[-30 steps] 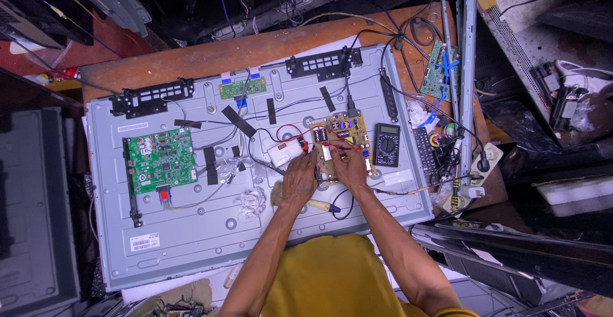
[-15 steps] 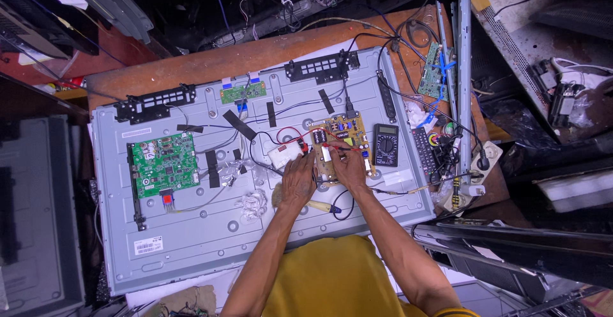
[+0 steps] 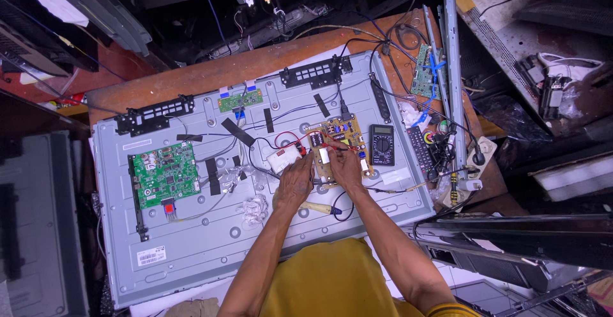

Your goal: The person uses a multimeter to test a circuit board placed on a disassembled television chassis. They connect the multimeter probes to various points on the board and adjust the multimeter dial while observing the readings.

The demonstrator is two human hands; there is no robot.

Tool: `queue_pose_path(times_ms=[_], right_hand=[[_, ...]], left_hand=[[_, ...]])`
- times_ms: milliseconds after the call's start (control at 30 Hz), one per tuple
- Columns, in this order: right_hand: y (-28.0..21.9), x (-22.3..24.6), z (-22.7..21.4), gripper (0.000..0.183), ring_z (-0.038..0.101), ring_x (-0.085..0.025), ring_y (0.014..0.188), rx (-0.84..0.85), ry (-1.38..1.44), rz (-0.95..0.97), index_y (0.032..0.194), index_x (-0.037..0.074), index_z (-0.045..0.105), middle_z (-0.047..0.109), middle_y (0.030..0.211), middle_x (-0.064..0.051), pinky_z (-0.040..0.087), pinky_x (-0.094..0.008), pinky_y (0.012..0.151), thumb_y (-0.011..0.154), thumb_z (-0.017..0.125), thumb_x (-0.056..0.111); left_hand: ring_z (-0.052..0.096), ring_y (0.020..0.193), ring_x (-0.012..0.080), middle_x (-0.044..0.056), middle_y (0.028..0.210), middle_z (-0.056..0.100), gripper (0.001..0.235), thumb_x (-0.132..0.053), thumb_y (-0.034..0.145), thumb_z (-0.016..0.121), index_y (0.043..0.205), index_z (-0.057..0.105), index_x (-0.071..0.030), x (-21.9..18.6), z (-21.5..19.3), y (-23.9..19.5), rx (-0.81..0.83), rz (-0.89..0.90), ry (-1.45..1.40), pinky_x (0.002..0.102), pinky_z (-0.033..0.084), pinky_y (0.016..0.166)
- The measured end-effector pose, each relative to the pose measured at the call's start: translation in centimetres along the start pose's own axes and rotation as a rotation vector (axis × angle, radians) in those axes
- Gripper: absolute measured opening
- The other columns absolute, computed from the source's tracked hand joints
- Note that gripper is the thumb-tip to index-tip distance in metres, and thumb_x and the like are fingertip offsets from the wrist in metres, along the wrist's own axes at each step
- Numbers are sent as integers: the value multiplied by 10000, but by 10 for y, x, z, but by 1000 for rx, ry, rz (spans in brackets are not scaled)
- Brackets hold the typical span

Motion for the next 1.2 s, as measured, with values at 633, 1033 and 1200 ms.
queue_pose_path(times_ms=[633, 1033, 1200], right_hand=[[-3, 12, 5, 184, 755, -268, 831, -48, -4, -78, 1105, 145, 752, 773, 824, -116, 570, -384, 762, 960, 660, 209], [-4, 8, 11, 211, 741, -343, 949, 4, -99, -93, 1149, 181, 756, 781, 917, -124, 592, -455, 825, 985, 646, 257], [-4, 7, 13, 216, 743, -326, 965, 22, -124, -74, 1159, 212, 754, 785, 943, -117, 602, -438, 833, 990, 638, 282]], left_hand=[[722, 1091, 284, 65, 1218, 737, 390, -257, 1045, 469, 1415, 577, -194, 4, -1, 0, 1, 57, 14, 429, 600, 801], [714, 1116, 324, 87, 1227, 731, 438, -186, 969, 564, 1406, 575, -166, -11, -7, 5, 45, 71, 91, 450, 605, 796], [708, 1132, 307, 61, 1238, 728, 439, -205, 969, 552, 1407, 582, -208, -9, -3, 4, 48, 57, 103, 436, 602, 799]])
Point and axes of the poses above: each hand's wrist, its own y-axis towards the middle knuckle, its own z-axis out of the palm, x = y × z, the point moved 9 cm from there along y, towards the middle knuckle
